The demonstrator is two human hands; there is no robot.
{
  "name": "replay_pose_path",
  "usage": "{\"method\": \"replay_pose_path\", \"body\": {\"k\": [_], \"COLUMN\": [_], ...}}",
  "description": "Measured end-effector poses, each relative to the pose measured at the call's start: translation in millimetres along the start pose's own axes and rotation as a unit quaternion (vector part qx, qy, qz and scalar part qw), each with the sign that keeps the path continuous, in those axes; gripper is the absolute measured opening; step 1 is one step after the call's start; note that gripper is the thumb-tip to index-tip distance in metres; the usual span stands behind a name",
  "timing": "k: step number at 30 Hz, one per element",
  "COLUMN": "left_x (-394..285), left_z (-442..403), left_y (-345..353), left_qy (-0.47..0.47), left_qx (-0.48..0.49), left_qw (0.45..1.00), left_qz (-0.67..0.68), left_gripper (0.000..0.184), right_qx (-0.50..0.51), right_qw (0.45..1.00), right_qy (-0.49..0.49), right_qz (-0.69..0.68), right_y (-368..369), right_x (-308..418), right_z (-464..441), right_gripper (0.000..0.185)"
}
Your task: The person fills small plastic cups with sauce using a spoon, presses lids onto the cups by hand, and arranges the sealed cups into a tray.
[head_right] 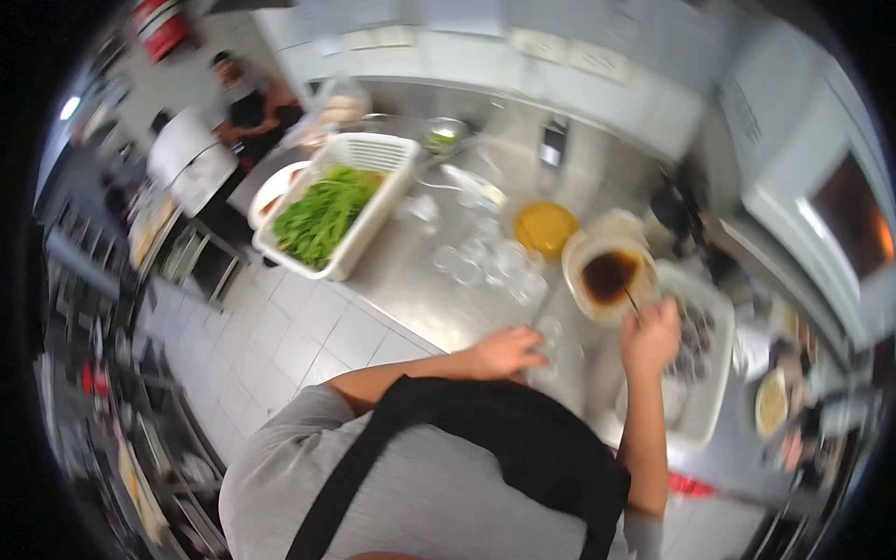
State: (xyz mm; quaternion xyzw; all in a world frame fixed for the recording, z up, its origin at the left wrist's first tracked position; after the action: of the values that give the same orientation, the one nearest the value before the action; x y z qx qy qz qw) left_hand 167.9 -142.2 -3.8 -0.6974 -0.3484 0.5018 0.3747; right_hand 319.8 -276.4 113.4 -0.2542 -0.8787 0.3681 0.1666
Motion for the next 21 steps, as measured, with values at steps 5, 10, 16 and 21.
{"method": "replay_pose_path", "body": {"k": [5, 10, 16, 21], "left_x": [9, -2, 42, 67], "left_z": [-8, -14, 17, 48], "left_y": [58, 25, -36, -43], "left_qy": [0.045, -0.033, -0.092, -0.165], "left_qx": [0.064, 0.109, 0.011, -0.017], "left_qw": [0.994, 0.992, 0.983, 0.972], "left_qz": [-0.082, -0.056, -0.160, -0.168], "left_gripper": [0.027, 0.018, 0.024, 0.031], "right_qx": [0.034, 0.056, 0.071, 0.110], "right_qw": [0.999, 0.998, 0.996, 0.992], "right_qy": [0.017, 0.029, 0.034, 0.043], "right_qz": [-0.018, -0.024, -0.038, -0.053], "right_y": [12, 16, 9, 19], "right_x": [-8, -18, -20, -32], "right_z": [0, 1, 0, 5], "right_gripper": [0.018, 0.025, 0.028, 0.028]}}
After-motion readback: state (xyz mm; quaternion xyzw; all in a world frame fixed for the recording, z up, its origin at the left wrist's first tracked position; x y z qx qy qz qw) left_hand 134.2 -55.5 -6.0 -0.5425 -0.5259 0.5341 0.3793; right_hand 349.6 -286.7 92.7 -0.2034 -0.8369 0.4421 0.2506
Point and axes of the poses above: each hand's wrist, its own z-axis away from the middle knuckle, its own y-axis out of the palm, x = y × z, the point moved 8 cm from there along -z, towards the middle knuckle, and after that the axes turned 12 degrees about -y, right-handed, at the moved point
